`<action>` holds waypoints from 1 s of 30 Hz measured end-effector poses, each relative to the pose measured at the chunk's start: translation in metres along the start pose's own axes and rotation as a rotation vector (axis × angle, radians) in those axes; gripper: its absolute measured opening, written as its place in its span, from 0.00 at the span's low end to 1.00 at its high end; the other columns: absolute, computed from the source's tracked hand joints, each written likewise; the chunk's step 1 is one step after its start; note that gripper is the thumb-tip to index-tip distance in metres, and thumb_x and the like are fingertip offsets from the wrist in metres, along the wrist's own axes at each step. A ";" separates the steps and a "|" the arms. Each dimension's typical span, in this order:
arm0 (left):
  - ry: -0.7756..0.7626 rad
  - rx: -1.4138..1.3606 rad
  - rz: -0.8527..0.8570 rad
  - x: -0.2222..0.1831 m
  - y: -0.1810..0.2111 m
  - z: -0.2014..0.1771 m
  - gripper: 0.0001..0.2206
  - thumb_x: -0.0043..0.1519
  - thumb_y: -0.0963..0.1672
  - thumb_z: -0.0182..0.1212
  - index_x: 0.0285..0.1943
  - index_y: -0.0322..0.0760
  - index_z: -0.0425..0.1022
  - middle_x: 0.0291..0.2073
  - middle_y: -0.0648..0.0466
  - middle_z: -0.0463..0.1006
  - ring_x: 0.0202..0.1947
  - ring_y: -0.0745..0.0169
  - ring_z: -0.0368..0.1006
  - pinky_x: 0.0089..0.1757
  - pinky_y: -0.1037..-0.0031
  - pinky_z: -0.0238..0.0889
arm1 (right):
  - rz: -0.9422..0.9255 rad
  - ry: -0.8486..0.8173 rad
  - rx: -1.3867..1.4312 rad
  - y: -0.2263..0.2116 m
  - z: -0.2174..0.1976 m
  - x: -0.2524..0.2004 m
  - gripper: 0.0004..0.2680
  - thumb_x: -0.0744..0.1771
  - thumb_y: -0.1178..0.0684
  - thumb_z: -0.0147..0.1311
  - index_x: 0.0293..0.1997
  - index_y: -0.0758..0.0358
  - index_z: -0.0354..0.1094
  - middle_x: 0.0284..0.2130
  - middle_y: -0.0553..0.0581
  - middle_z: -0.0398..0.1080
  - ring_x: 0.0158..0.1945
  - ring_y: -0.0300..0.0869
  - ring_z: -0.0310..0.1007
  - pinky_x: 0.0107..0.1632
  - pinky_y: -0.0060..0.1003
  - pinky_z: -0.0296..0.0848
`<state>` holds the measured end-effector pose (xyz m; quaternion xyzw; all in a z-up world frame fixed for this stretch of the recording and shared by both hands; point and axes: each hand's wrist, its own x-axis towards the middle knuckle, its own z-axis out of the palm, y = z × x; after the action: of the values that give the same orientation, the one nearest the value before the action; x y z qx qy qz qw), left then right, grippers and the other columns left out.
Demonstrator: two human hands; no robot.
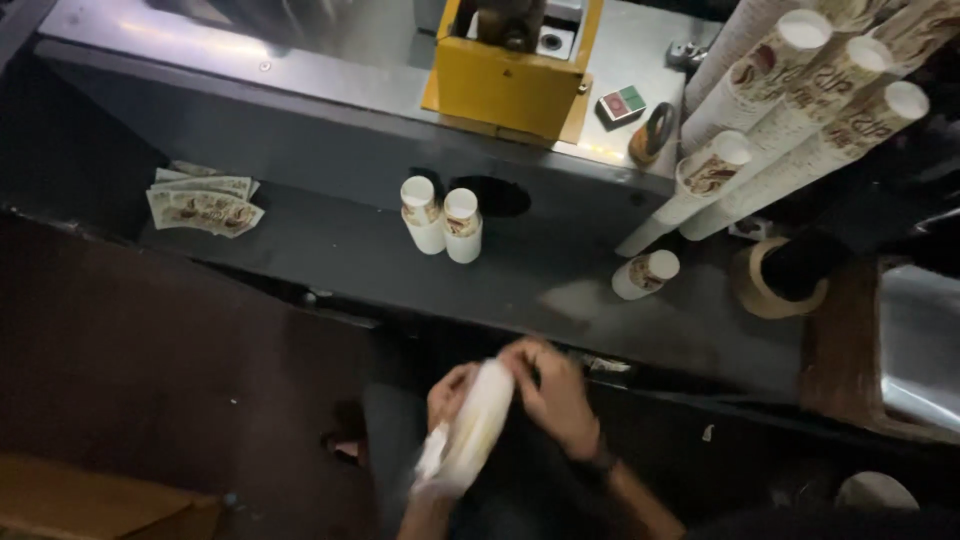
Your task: The recorder is packing stacks of paper cups into plastic sleeves in a manufacturing setting.
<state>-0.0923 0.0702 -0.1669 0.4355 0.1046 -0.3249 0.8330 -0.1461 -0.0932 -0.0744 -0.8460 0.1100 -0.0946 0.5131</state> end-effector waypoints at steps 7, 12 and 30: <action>-0.418 -0.012 -0.231 -0.055 0.032 -0.018 0.10 0.61 0.45 0.62 0.41 0.31 0.75 0.29 0.45 0.82 0.26 0.59 0.80 0.29 0.68 0.76 | 0.419 -0.700 1.037 -0.047 0.017 -0.065 0.20 0.64 0.46 0.64 0.58 0.54 0.58 0.47 0.54 0.71 0.48 0.43 0.74 0.50 0.40 0.73; -0.139 0.153 -0.053 -0.064 0.008 -0.034 0.07 0.62 0.42 0.64 0.40 0.29 0.76 0.29 0.48 0.81 0.26 0.64 0.76 0.29 0.73 0.72 | 0.338 -0.433 0.877 0.015 0.050 -0.085 0.23 0.63 0.45 0.66 0.60 0.63 0.62 0.52 0.55 0.71 0.55 0.42 0.74 0.59 0.41 0.75; -0.272 0.216 -0.055 -0.072 -0.054 -0.158 0.10 0.61 0.43 0.60 0.34 0.29 0.68 0.37 0.35 0.84 0.36 0.43 0.84 0.42 0.52 0.78 | 0.092 -0.179 0.612 -0.041 0.047 -0.068 0.15 0.70 0.41 0.54 0.51 0.65 0.74 0.43 0.59 0.76 0.49 0.44 0.77 0.54 0.39 0.75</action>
<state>-0.1648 0.2063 -0.2641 0.4714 -0.0328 -0.4129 0.7786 -0.1949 -0.0153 -0.0630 -0.6516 0.0692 -0.0252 0.7549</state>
